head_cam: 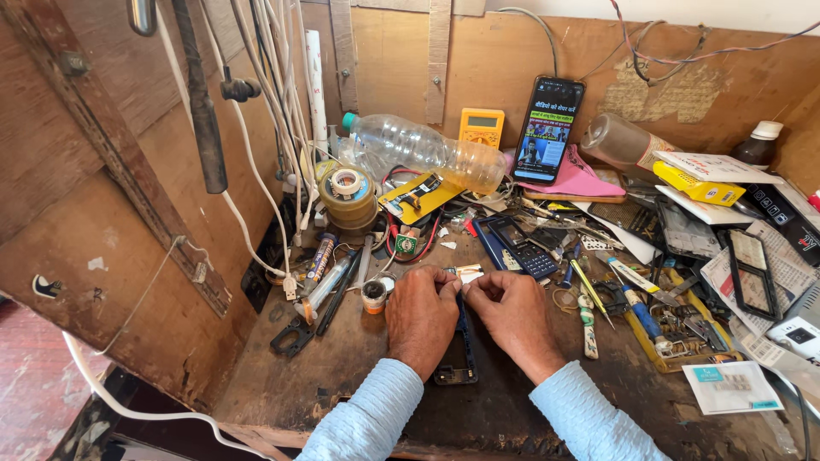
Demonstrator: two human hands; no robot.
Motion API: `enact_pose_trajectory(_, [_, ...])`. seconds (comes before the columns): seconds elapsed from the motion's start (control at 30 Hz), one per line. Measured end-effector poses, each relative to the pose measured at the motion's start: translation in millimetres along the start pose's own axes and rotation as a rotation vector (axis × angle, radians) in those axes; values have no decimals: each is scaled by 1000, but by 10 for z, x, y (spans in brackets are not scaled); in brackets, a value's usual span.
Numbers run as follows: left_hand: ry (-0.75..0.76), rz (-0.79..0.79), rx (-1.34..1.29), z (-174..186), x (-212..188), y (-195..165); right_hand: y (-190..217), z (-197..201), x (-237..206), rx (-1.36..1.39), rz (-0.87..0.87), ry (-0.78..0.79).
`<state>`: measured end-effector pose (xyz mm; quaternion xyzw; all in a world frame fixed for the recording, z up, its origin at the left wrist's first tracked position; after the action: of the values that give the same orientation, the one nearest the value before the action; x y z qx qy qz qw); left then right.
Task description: The person uses a soldering iron to work on a small circuit board, then places it into a black plastic housing. They handle the board and housing with both hands, aligning and inserting the board into the case.
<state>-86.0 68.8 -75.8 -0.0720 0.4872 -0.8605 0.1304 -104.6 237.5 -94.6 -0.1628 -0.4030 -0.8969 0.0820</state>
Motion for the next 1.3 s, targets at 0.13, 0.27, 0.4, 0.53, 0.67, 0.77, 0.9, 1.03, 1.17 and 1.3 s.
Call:
enact_pose_trajectory(0.13, [-12, -18, 32, -5, -9, -10, -5, 0, -26, 0, 14, -5])
enact_pose_trajectory(0.27, [14, 34, 16, -17, 4, 18, -64, -14, -26, 55, 16, 0])
enact_pose_trajectory(0.4, [16, 67, 13, 0, -1, 39, -174, 57, -24, 96, -22, -51])
enact_pose_trajectory(0.53, [19, 78, 22, -9, -2, 31, -123, 5, 23, 174, 39, -19])
enact_pose_trajectory(0.67, [12, 56, 11, 15, -4, 39, -85, -30, 56, 96, 11, 29])
enact_pose_trajectory(0.77, [2, 42, 17, 2, -15, 43, -89, -27, 42, 94, -16, 40])
enact_pose_trajectory(0.9, [-10, 57, 24, -3, -4, 54, -117, 62, 26, 140, -51, -8])
enact_pose_trajectory(1.03, [16, 96, 27, 16, 9, 88, -204, 100, -51, 270, -193, -6])
enact_pose_trajectory(1.17, [2, 97, 25, 27, -15, 58, -203, 160, -103, 235, -176, -25])
enact_pose_trajectory(1.3, [12, 94, 39, 25, -44, 34, -162, 181, -115, 190, -65, -43])
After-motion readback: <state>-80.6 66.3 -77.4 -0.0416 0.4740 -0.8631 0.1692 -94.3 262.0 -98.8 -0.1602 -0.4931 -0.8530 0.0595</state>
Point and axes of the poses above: each hand's wrist, its own x-axis towards the middle knuckle, its own z-axis out of the back of the hand, y = z × x, the point moved 8 cm from there along x, towards the middle knuckle, and after that the axes turned 11 degrees about z, right-handed, at the moved point
